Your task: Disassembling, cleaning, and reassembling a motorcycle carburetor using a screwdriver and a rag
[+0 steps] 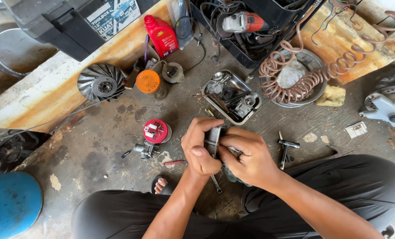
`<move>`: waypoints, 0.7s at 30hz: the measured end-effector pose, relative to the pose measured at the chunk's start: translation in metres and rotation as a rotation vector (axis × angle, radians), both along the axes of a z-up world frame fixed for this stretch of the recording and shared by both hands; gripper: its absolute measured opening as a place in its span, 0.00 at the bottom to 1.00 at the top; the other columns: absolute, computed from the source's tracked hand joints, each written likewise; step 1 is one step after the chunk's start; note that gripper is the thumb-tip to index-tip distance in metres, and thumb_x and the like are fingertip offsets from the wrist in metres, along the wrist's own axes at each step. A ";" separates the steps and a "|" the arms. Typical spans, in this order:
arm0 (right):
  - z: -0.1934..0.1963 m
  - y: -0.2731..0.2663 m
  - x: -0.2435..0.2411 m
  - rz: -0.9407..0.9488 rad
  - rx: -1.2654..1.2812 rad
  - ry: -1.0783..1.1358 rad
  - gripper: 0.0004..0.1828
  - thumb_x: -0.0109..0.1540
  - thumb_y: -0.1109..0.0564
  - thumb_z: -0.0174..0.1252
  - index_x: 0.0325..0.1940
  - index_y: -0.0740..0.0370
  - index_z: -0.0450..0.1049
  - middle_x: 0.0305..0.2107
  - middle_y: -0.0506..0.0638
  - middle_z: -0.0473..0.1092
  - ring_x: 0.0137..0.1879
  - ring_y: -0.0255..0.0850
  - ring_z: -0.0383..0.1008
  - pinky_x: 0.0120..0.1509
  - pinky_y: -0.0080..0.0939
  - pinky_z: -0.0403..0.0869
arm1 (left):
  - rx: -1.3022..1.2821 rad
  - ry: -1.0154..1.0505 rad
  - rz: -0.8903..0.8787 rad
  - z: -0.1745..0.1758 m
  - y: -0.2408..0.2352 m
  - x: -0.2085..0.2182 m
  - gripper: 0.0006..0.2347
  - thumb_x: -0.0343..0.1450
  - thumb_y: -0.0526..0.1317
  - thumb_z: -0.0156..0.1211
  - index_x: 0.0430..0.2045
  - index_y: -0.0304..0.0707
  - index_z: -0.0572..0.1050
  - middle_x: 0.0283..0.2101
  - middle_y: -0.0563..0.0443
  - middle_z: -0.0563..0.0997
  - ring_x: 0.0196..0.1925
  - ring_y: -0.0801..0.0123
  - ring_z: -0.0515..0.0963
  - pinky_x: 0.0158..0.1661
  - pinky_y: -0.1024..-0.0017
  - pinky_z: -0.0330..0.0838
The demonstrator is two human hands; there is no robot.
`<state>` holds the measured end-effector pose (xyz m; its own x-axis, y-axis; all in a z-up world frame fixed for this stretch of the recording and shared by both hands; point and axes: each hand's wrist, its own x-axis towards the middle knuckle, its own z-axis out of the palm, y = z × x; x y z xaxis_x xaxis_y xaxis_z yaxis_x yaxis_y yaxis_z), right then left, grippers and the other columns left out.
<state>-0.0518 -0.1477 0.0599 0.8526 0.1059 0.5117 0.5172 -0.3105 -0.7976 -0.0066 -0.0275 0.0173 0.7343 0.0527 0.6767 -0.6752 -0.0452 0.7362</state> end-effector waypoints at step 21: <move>0.015 -0.039 -0.018 -0.075 -0.295 -0.211 0.06 0.61 0.65 0.57 0.30 0.64 0.77 0.19 0.54 0.67 0.20 0.54 0.70 0.24 0.47 0.71 | 0.122 -0.115 0.144 0.006 0.064 0.030 0.17 0.72 0.43 0.39 0.30 0.34 0.80 0.25 0.43 0.81 0.25 0.50 0.82 0.28 0.64 0.74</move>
<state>-0.0694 -0.1866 0.0748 0.7429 0.2157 0.6337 0.6273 -0.5545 -0.5467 0.0239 0.0362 0.0233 0.6424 0.0636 0.7637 -0.7349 -0.2314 0.6375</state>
